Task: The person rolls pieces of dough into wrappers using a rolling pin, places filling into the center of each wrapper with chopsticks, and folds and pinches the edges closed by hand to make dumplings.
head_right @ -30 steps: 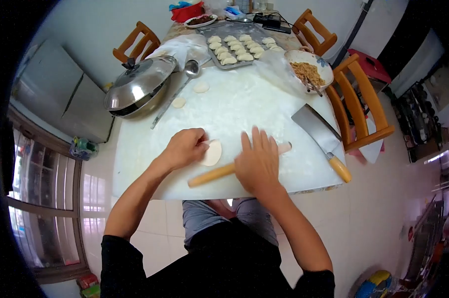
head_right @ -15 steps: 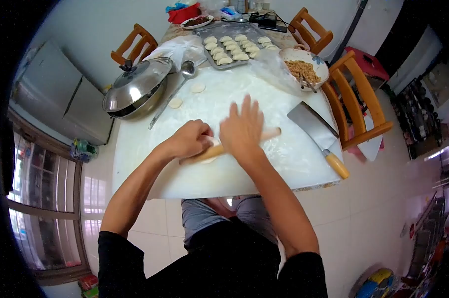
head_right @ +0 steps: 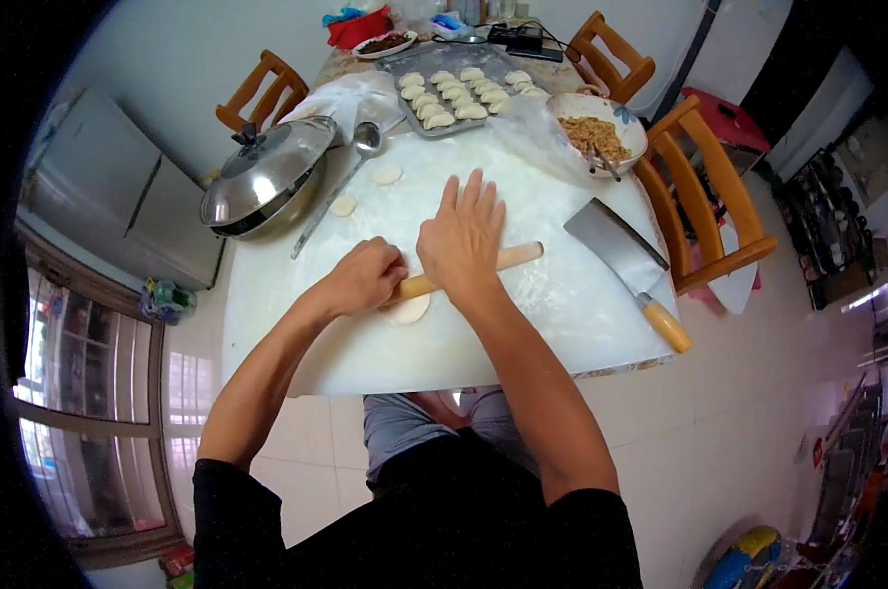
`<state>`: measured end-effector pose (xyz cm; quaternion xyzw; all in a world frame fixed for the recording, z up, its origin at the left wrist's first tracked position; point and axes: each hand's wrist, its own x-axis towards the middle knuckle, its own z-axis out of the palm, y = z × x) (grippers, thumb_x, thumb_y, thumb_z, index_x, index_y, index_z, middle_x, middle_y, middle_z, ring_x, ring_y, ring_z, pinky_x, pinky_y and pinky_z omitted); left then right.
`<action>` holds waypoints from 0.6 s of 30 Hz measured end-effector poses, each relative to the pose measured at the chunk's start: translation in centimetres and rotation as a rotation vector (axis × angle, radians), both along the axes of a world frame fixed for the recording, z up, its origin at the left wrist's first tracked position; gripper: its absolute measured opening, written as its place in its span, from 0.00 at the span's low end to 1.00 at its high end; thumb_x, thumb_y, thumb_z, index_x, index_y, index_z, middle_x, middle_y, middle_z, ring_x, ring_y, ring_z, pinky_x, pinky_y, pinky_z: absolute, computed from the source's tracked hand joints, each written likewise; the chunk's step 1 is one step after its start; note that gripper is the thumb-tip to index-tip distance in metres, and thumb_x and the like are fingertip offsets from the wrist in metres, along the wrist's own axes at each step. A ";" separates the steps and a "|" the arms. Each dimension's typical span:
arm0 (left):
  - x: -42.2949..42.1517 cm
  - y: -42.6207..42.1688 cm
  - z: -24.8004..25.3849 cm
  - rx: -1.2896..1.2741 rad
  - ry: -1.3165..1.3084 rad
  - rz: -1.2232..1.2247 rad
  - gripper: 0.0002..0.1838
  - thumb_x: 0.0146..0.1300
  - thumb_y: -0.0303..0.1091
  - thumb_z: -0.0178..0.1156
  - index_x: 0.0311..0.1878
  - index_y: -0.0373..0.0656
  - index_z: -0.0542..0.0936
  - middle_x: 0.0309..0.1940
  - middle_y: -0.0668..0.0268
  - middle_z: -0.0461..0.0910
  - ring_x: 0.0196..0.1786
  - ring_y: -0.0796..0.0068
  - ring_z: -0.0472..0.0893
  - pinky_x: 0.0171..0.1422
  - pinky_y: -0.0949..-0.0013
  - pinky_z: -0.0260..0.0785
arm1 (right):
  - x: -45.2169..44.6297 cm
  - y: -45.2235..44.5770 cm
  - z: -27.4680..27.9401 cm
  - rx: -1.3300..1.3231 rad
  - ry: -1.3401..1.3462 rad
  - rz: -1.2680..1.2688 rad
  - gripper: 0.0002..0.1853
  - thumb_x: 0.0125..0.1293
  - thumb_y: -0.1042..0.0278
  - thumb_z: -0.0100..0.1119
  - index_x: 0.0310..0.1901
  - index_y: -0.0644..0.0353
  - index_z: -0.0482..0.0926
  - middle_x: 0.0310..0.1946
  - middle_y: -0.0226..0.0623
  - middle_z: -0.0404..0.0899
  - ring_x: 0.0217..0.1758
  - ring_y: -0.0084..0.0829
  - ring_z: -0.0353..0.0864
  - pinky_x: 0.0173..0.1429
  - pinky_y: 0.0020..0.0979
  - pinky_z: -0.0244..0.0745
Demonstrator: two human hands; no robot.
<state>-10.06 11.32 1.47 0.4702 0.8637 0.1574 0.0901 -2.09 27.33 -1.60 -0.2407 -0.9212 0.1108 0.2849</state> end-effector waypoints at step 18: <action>0.1 0.2 -0.5 0.056 -0.008 0.072 0.13 0.67 0.34 0.61 0.38 0.31 0.86 0.34 0.43 0.84 0.38 0.45 0.83 0.48 0.52 0.75 | -0.7 0.0 0.5 0.108 -0.016 0.124 0.32 0.73 0.59 0.55 0.75 0.66 0.69 0.82 0.55 0.56 0.85 0.61 0.52 0.84 0.62 0.46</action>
